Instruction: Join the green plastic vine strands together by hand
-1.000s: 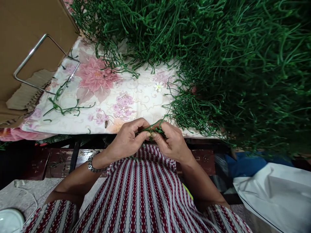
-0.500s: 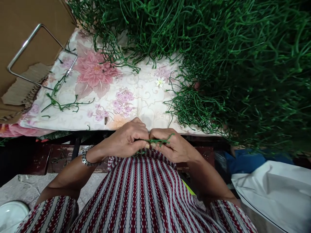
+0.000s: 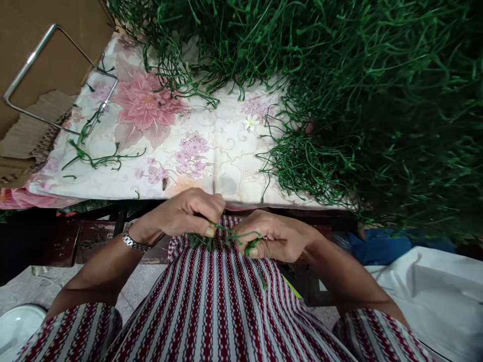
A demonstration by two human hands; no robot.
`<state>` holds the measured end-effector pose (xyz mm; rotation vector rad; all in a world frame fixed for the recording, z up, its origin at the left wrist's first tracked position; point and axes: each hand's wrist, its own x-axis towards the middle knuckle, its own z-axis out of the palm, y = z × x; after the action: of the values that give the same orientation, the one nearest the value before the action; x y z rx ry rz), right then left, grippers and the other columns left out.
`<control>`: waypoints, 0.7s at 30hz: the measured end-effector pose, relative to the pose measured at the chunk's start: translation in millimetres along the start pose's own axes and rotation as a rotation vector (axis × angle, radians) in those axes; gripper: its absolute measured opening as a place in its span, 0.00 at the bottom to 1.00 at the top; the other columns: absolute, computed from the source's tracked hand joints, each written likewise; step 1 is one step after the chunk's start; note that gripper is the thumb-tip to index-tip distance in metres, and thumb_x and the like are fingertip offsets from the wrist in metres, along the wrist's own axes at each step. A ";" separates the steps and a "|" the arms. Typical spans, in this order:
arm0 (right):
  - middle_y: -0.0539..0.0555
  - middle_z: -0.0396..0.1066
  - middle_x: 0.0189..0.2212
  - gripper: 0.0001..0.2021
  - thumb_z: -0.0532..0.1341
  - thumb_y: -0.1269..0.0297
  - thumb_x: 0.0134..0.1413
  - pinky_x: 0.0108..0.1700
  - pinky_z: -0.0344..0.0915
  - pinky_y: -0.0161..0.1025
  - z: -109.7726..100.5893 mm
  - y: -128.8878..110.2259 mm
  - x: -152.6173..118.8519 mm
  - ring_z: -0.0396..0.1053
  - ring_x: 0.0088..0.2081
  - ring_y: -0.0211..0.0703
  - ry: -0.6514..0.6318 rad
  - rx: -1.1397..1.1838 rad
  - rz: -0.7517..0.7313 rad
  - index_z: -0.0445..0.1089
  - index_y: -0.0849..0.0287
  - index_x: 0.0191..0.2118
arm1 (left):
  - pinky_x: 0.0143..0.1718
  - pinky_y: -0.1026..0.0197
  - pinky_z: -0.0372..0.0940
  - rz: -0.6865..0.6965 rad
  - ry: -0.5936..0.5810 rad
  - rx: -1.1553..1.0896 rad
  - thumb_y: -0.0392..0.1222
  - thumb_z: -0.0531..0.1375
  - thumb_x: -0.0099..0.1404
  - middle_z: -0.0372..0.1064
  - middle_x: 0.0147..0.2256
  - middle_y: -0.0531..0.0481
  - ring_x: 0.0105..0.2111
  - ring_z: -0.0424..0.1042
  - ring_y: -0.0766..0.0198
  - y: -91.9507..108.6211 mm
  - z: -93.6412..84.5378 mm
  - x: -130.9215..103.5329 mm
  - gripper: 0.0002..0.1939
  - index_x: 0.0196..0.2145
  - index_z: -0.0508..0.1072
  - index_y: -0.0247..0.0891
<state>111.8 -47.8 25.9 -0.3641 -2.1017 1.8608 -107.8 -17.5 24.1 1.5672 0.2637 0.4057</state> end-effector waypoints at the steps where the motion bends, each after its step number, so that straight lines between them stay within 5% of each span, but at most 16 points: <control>1: 0.48 0.57 0.23 0.14 0.48 0.57 0.61 0.30 0.54 0.32 -1.9 -1.5 -3.4 0.55 0.25 0.32 0.066 -0.024 0.010 0.61 0.61 0.30 | 0.31 0.59 0.56 -0.016 0.047 0.015 0.42 0.57 0.60 0.56 0.16 0.53 0.21 0.57 0.67 1.3 -2.2 -1.5 0.16 0.17 0.66 0.35; 6: 0.54 0.64 0.32 0.08 0.51 0.62 0.61 0.37 0.60 0.35 -4.8 -0.1 -7.8 0.64 0.34 0.37 0.519 -0.115 0.049 0.62 0.61 0.35 | 0.26 0.65 0.56 -0.084 0.355 0.184 0.40 0.59 0.59 0.63 0.22 0.51 0.24 0.61 0.69 2.3 5.6 3.2 0.08 0.25 0.72 0.34; 9: 0.47 0.60 0.24 0.07 0.50 0.61 0.61 0.28 0.58 0.31 7.9 9.5 2.4 0.59 0.23 0.32 0.771 0.025 0.120 0.60 0.58 0.38 | 0.27 0.68 0.58 -0.070 0.641 0.109 0.38 0.61 0.57 0.67 0.26 0.52 0.26 0.64 0.70 -6.2 19.2 10.7 0.04 0.30 0.73 0.35; 12: 0.45 0.56 0.22 0.11 0.51 0.57 0.60 0.25 0.56 0.30 22.8 17.6 15.0 0.54 0.21 0.31 0.873 0.091 0.178 0.61 0.58 0.41 | 0.27 0.68 0.59 -0.020 0.830 0.030 0.38 0.63 0.55 0.67 0.25 0.54 0.25 0.64 0.71 -16.4 29.6 16.7 0.04 0.29 0.73 0.36; 16: 0.47 0.60 0.26 0.14 0.57 0.52 0.54 0.30 0.58 0.31 33.2 20.5 25.9 0.57 0.27 0.33 0.934 0.035 0.163 0.63 0.58 0.38 | 0.28 0.68 0.59 0.067 0.914 -0.054 0.37 0.64 0.54 0.65 0.24 0.54 0.26 0.63 0.71 -24.4 35.8 22.4 0.05 0.31 0.77 0.39; 21: 0.48 0.64 0.27 0.11 0.59 0.56 0.53 0.32 0.61 0.31 31.3 23.0 25.0 0.61 0.28 0.33 0.977 -0.023 0.134 0.65 0.59 0.35 | 0.30 0.65 0.64 0.003 0.847 -0.295 0.42 0.63 0.56 0.72 0.28 0.51 0.28 0.68 0.68 -26.4 39.4 21.6 0.08 0.34 0.78 0.40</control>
<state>76.2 -63.9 1.3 -1.1572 -1.4236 1.2794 -69.7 -43.4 -0.3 1.0353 0.8090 1.0534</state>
